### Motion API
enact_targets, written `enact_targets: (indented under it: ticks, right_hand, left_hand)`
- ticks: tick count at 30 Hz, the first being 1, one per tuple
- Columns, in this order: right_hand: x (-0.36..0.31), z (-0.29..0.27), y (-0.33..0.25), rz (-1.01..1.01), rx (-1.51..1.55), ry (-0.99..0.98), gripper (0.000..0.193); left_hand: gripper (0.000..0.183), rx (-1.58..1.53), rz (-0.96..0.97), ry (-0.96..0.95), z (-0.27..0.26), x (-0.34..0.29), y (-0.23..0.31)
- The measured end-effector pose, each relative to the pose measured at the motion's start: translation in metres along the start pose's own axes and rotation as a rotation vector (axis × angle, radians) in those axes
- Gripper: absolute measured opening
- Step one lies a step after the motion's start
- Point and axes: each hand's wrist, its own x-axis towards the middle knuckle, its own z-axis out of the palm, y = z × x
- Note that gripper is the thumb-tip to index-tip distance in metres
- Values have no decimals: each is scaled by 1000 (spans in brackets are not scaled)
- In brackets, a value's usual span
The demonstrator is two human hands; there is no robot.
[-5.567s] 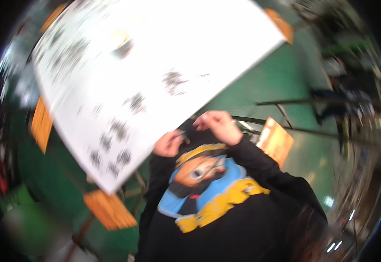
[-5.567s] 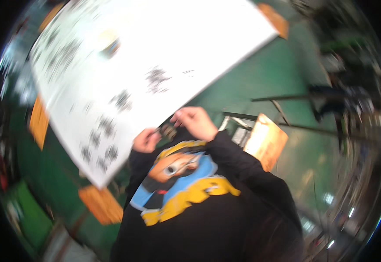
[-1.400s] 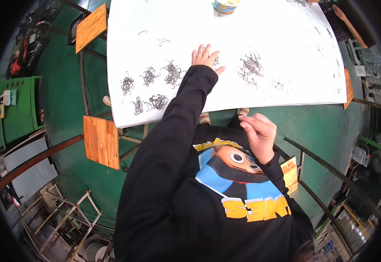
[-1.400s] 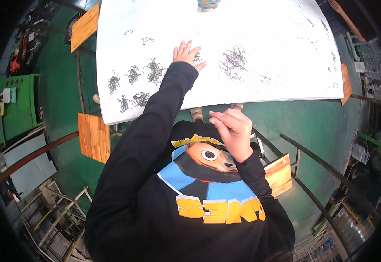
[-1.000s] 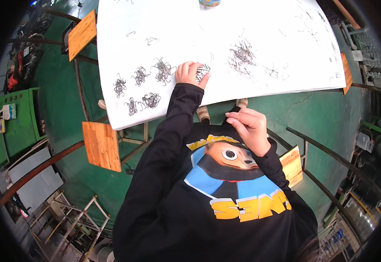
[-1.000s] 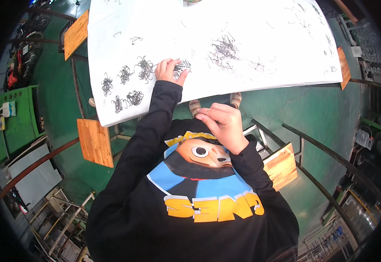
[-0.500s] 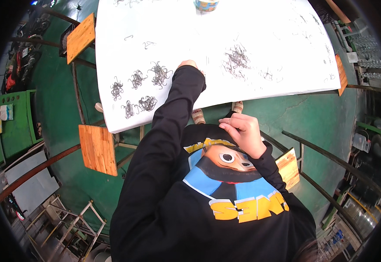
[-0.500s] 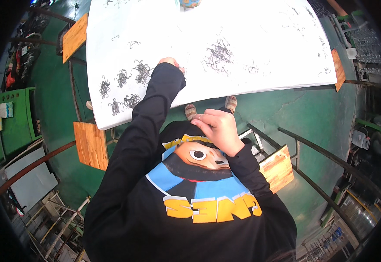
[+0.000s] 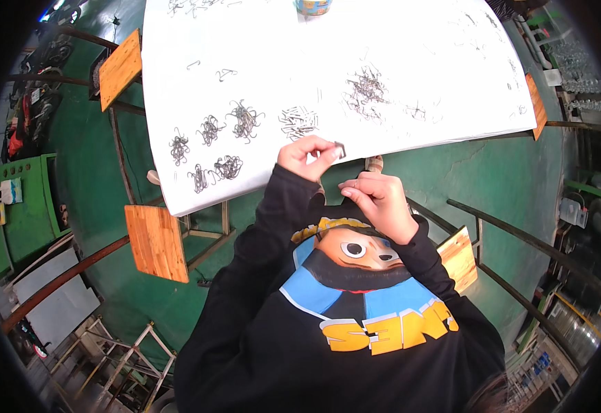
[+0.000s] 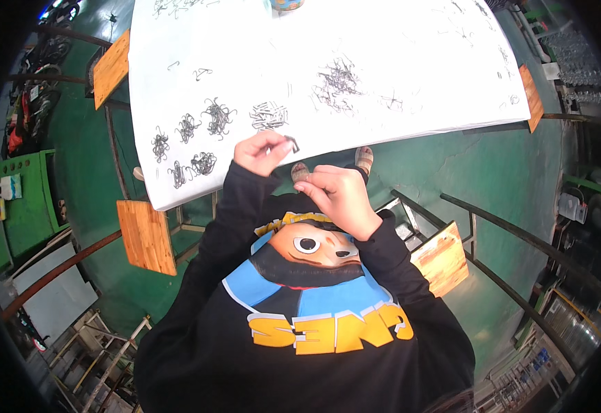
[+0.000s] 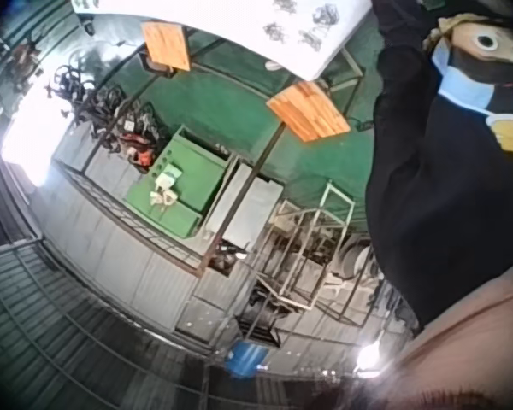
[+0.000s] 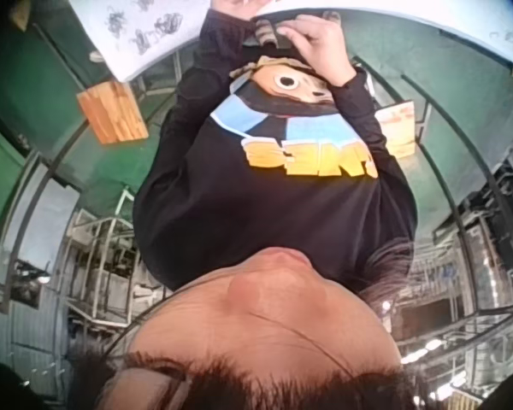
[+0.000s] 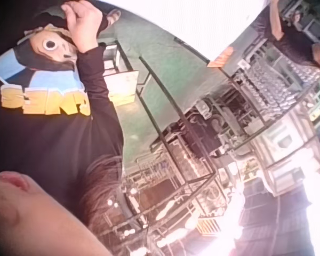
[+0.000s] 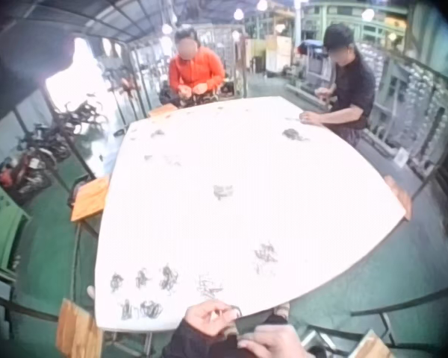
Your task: The person picks up metal clips from a table and hangs them onto a metal rack frame.
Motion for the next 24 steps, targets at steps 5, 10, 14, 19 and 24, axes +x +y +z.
enact_targets:
  ticks: [5, 10, 14, 19, 24]
  right_hand:
    - [5, 5, -2, -33, 14, 19, 9]
    - [7, 5, -2, -56, -8, -28, 8]
    - [9, 3, -1, -72, -98, -75, 8]
    - [10, 7, 2, -77, -93, -96, 9]
    - [14, 7, -2, -89, -84, -104, 9]
  left_hand:
    - [5, 53, 36, -74, 3, -27, 18]
    - [8, 187, 110, -76, 1, -32, 24]
    - [10, 261, 202, -71, 1, -33, 26]
    - [10, 311, 259, -63, -2, -30, 25]
    - [11, 288, 212, -49, -4, -31, 26]
